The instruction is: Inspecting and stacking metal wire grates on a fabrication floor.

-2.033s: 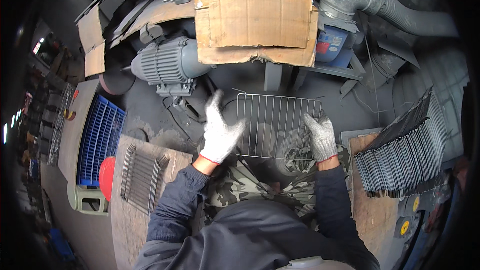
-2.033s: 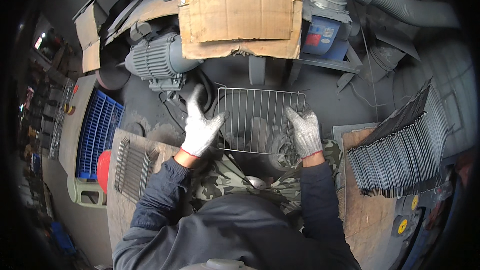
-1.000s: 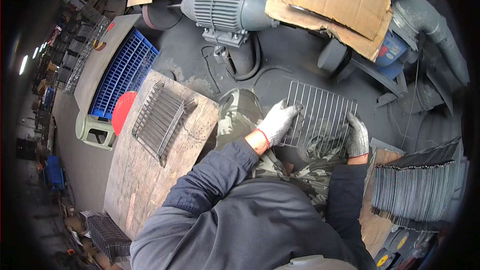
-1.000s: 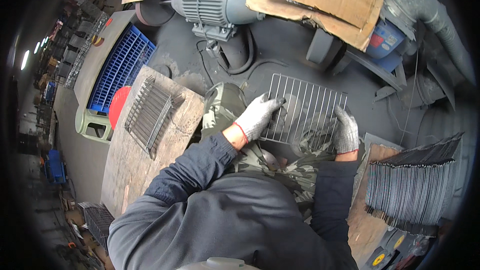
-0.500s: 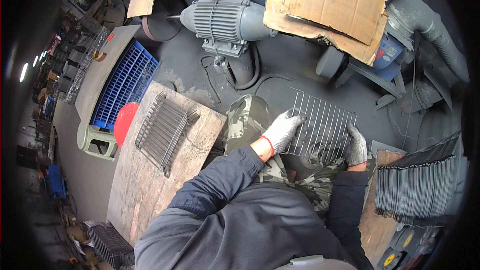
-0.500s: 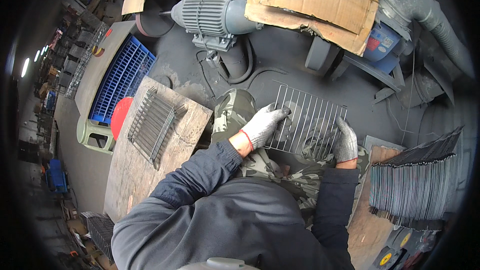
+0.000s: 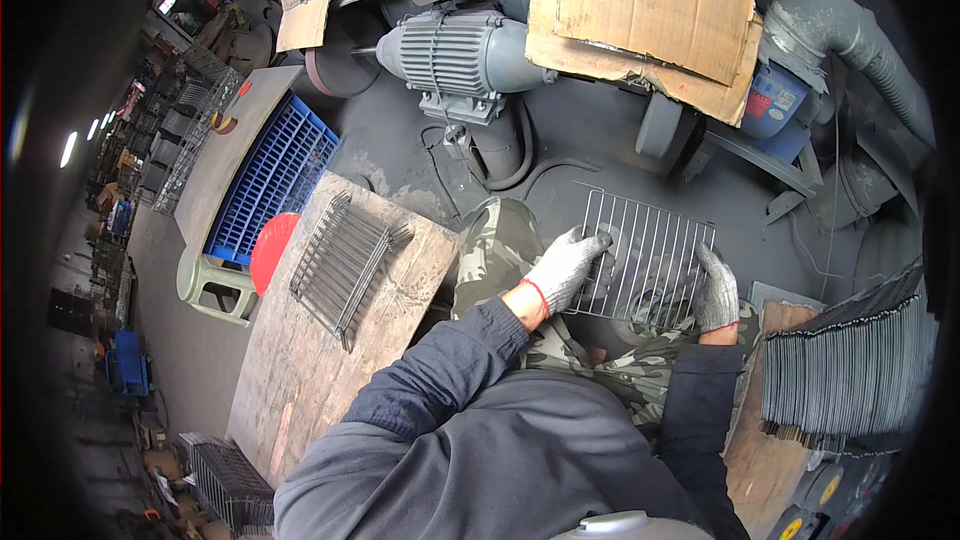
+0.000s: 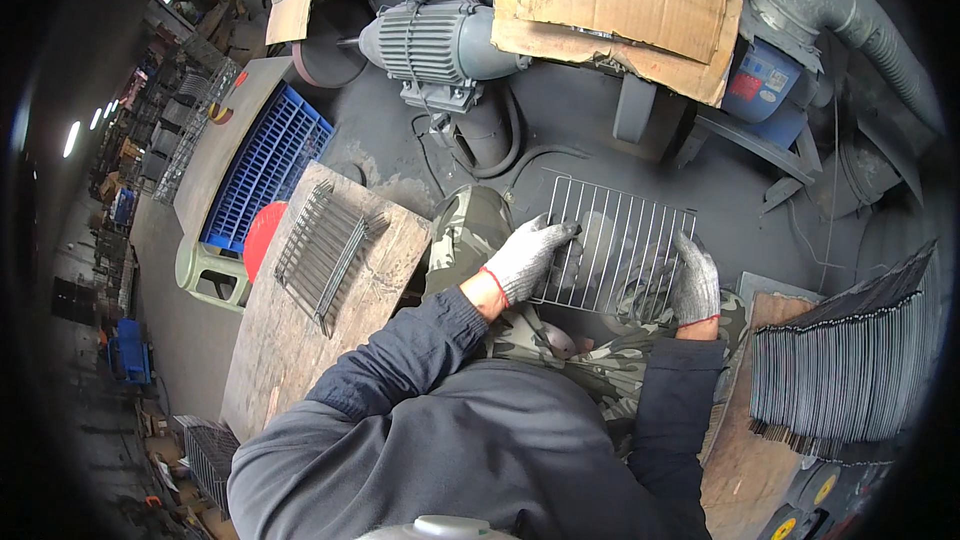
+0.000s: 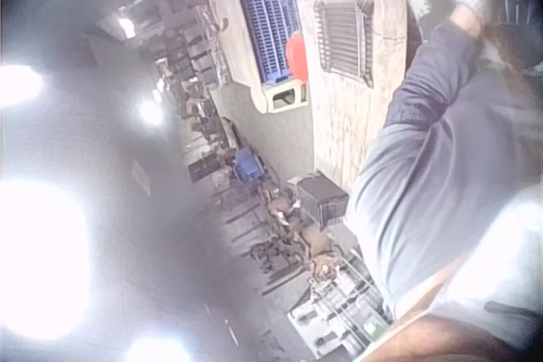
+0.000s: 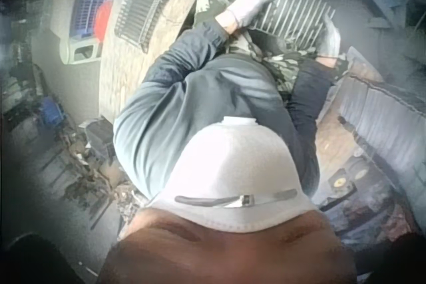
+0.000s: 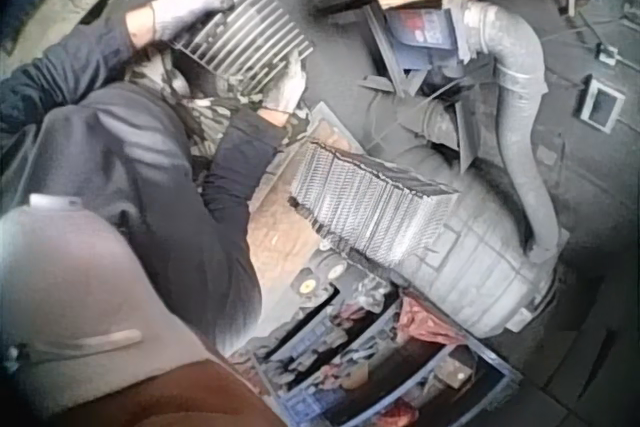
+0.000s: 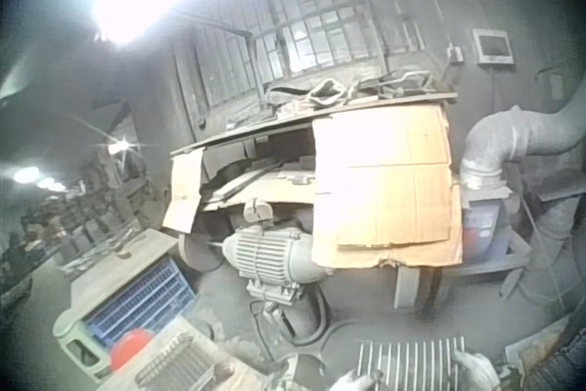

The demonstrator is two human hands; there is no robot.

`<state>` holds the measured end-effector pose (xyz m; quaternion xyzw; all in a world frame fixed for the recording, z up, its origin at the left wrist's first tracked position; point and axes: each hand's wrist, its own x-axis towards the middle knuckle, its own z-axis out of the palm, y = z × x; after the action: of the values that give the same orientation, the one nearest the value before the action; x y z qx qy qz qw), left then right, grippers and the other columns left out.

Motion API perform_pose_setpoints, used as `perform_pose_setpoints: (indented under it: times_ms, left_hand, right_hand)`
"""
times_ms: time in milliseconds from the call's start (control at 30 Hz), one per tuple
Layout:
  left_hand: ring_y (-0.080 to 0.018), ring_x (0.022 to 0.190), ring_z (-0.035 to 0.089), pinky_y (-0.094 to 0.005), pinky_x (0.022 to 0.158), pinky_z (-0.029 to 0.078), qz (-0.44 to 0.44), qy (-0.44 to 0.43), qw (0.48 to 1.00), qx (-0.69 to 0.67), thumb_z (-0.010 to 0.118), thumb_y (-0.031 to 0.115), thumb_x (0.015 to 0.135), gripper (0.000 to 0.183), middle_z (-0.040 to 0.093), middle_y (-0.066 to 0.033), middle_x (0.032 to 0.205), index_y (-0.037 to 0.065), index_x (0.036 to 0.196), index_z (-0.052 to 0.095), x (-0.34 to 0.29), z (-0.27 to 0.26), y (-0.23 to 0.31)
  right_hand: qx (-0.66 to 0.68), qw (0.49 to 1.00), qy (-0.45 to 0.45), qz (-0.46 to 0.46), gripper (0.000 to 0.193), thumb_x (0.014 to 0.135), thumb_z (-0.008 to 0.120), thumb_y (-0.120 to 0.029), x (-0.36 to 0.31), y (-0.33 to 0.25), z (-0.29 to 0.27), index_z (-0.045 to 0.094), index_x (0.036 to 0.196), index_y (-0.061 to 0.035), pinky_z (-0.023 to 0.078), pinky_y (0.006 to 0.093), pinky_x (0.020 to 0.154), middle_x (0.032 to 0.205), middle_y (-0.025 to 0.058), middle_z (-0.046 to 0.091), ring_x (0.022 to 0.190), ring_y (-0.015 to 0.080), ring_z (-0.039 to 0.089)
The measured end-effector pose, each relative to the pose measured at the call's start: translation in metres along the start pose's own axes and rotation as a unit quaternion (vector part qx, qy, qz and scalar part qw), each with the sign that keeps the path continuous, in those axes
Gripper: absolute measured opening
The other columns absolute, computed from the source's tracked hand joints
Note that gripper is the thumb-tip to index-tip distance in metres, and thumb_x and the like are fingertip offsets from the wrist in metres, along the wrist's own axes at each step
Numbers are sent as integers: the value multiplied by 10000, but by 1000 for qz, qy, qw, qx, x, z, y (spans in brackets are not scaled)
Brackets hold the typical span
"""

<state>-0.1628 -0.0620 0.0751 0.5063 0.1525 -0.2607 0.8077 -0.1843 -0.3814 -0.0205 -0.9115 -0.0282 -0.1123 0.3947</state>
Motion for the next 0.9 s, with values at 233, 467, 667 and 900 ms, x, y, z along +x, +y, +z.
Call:
perform_pose_setpoints:
  times_ms: [233,467,667,900]
  left_hand:
    - [-164,741,680,-330,562,595,7,-26,1000,13,641,192,1049,207,680,-59,946,46,1190,601,10,5,-7]
    - [-133,862,673,-308,687,593,72,-79,992,-66,642,236,1050,379,680,-81,1086,12,1341,549,-37,39,6]
    - [-140,904,657,-299,742,575,73,-83,991,-74,652,222,1039,439,680,-95,1120,3,1402,535,-46,40,-5]
    - [-135,921,644,-311,776,559,65,-78,991,-85,676,226,1034,432,692,-90,1130,5,1385,553,-69,31,1]
  right_hand:
    - [433,882,38,181,593,816,555,177,-1,72,24,693,1364,0,553,433,1080,1302,247,725,1212,372,711]
    - [642,701,-76,301,445,1100,597,-310,18,-17,8,627,1355,53,630,399,944,1298,187,724,1103,288,750]
    - [670,666,-161,284,532,1125,514,-382,14,-38,7,550,1448,40,629,476,987,1336,223,693,1143,336,736]
    - [643,696,-155,280,545,1124,499,-405,9,-47,12,557,1451,26,613,466,1004,1360,209,683,1155,329,726]
